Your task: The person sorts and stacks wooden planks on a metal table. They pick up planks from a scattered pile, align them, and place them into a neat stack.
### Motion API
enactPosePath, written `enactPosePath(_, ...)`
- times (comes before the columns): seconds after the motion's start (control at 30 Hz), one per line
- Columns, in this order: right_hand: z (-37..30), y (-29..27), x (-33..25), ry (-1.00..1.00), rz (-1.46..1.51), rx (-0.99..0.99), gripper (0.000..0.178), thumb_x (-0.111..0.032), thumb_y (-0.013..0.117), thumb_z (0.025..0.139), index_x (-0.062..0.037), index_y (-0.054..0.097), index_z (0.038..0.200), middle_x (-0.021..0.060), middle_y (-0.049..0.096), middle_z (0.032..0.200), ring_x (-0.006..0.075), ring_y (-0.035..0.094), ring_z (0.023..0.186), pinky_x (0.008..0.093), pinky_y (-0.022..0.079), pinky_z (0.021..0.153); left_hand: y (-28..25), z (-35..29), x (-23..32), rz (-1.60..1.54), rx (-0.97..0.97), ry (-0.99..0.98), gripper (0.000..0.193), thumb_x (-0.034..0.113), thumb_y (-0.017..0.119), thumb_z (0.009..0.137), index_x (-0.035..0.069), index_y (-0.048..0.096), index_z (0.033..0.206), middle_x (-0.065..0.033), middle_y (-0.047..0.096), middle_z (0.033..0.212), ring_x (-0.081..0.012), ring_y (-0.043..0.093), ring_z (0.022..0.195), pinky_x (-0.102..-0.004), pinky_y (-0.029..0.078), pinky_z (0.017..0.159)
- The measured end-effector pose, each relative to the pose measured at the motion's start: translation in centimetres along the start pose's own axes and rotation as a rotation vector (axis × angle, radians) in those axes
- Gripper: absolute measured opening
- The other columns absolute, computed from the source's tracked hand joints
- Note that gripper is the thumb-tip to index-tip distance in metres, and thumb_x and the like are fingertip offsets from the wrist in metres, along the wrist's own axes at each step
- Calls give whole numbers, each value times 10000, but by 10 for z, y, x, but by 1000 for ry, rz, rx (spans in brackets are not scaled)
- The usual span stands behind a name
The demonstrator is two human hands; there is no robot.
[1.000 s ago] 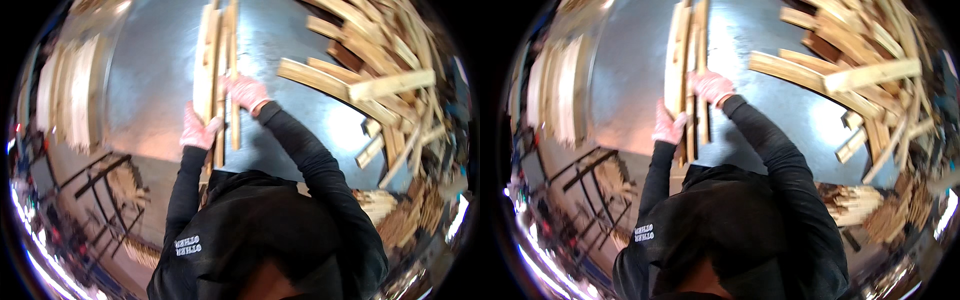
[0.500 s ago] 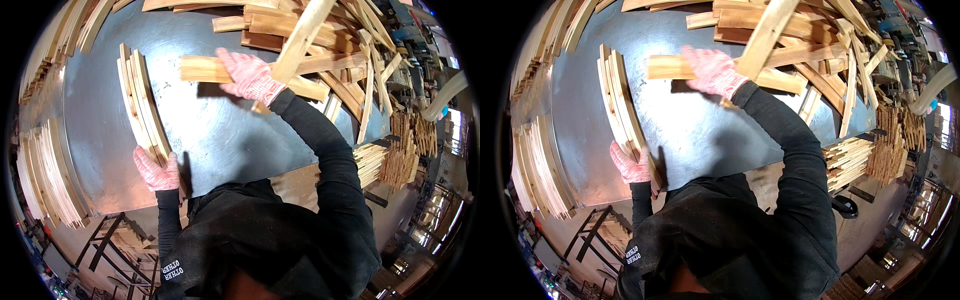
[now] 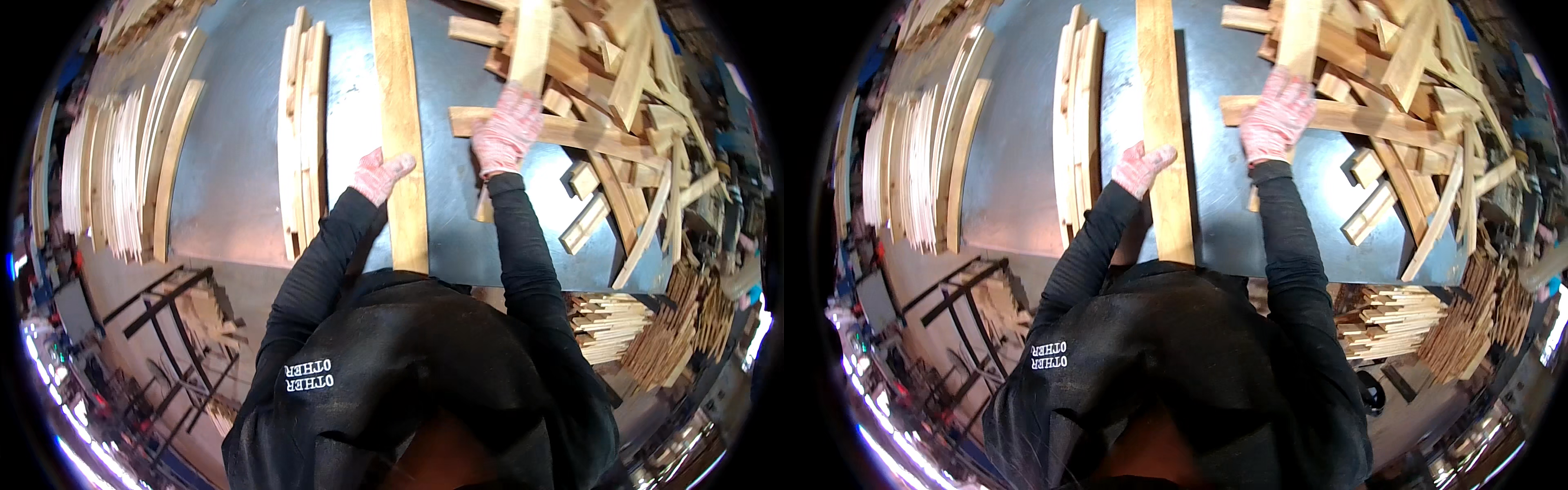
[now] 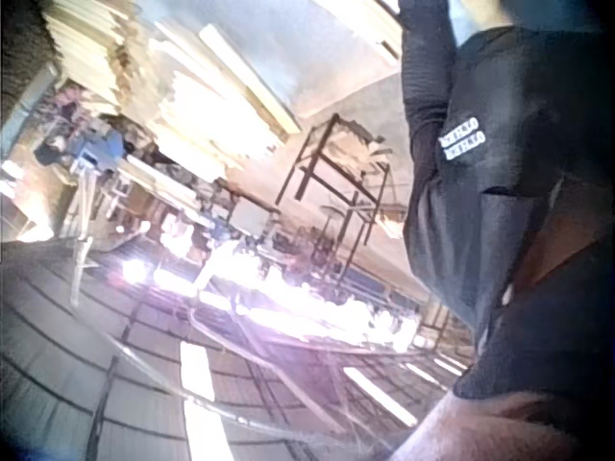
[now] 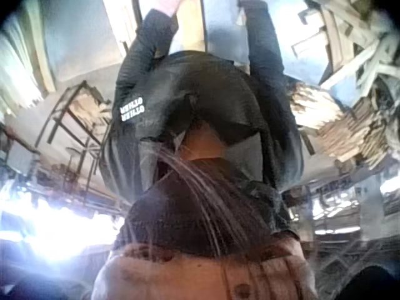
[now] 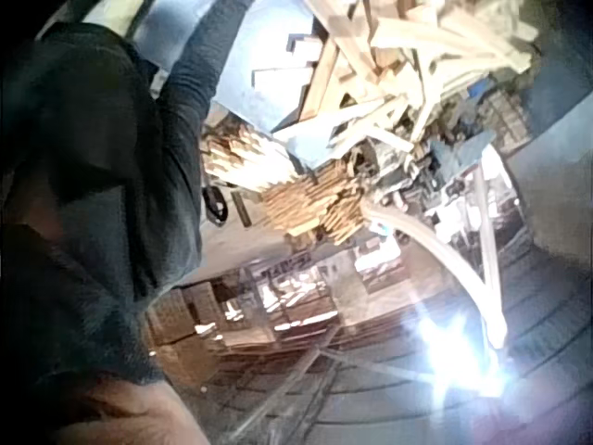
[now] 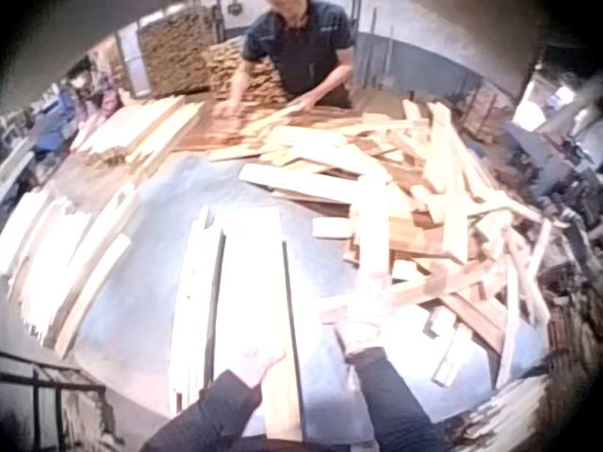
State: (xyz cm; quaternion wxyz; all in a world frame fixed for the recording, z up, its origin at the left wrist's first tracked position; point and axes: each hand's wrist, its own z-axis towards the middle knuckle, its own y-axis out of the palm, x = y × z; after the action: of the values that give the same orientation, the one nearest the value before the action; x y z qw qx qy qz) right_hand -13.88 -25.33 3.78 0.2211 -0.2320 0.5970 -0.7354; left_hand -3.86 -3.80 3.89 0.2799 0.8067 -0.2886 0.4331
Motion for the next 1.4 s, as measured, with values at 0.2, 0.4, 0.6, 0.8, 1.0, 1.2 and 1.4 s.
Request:
enactPosePath(0.2, 35, -26, 81, -478, 17, 149, 801, -81, 607, 752, -75, 326, 1502, 174, 390, 1503, 372, 369, 1377, 498, 353, 1111, -54, 9, -20, -39, 8, -84, 391, 212, 734, 878, 8, 611, 1187, -70, 689, 1037, -163, 669, 936, -324, 536, 859)
enactPosePath(0.4, 41, 16, 180, -593, -323, -182, 909, -140, 734, 756, -178, 258, 1530, 171, 401, 1484, 368, 470, 1297, 443, 411, 1066, -55, -11, 32, -89, 12, -43, 402, 135, 725, 844, 27, 594, 1209, -92, 680, 1073, -218, 664, 1003, -340, 529, 926)
enactPosePath(0.6, 68, -37, 117, -365, -130, -629, 873, -162, 681, 749, -172, 279, 1524, 227, 494, 1395, 391, 541, 1225, 444, 441, 1046, -126, -10, 0, 1071, -42, 1156, 555, 87, 795, 724, 78, 603, 1245, -155, 673, 1121, -321, 646, 1060, -400, 523, 903)
enactPosePath(0.8, 62, -48, 4, -379, 578, -916, 770, -506, 633, 822, -14, 474, 1393, 248, 639, 1171, 347, 626, 1080, 370, 477, 930, -202, -49, 24, -121, 309, 75, 412, 128, 755, 847, -20, 606, 1202, -118, 709, 1062, -198, 667, 1018, -329, 536, 928)
enactPosePath(1.0, 29, -17, -163, -241, 732, -911, 824, -674, 498, 873, 23, 559, 1309, 273, 607, 1249, 392, 577, 1177, 399, 416, 1038, -297, -62, -2, 452, 439, 13, 343, 156, 675, 907, 13, 596, 1209, -76, 690, 1044, -146, 627, 910, -300, 512, 824)
enactPosePath(1.2, 7, 66, -184, -29, 1120, -876, 757, -647, 444, 929, 15, 589, 1265, 260, 624, 1221, 409, 565, 1170, 416, 409, 1022, -248, -43, -45, 217, 251, -144, 376, 241, 710, 890, -10, 618, 1154, -79, 688, 1006, -166, 622, 915, -301, 498, 853)
enactPosePath(1.4, -6, 60, -206, -37, 1185, -717, 721, -555, 669, 870, 48, 587, 1257, 162, 632, 1206, 230, 562, 1129, 305, 412, 977, -230, -29, -60, -56, 132, -40, 338, 179, 701, 907, -4, 616, 1179, -82, 693, 1036, -156, 627, 937, -299, 512, 878)
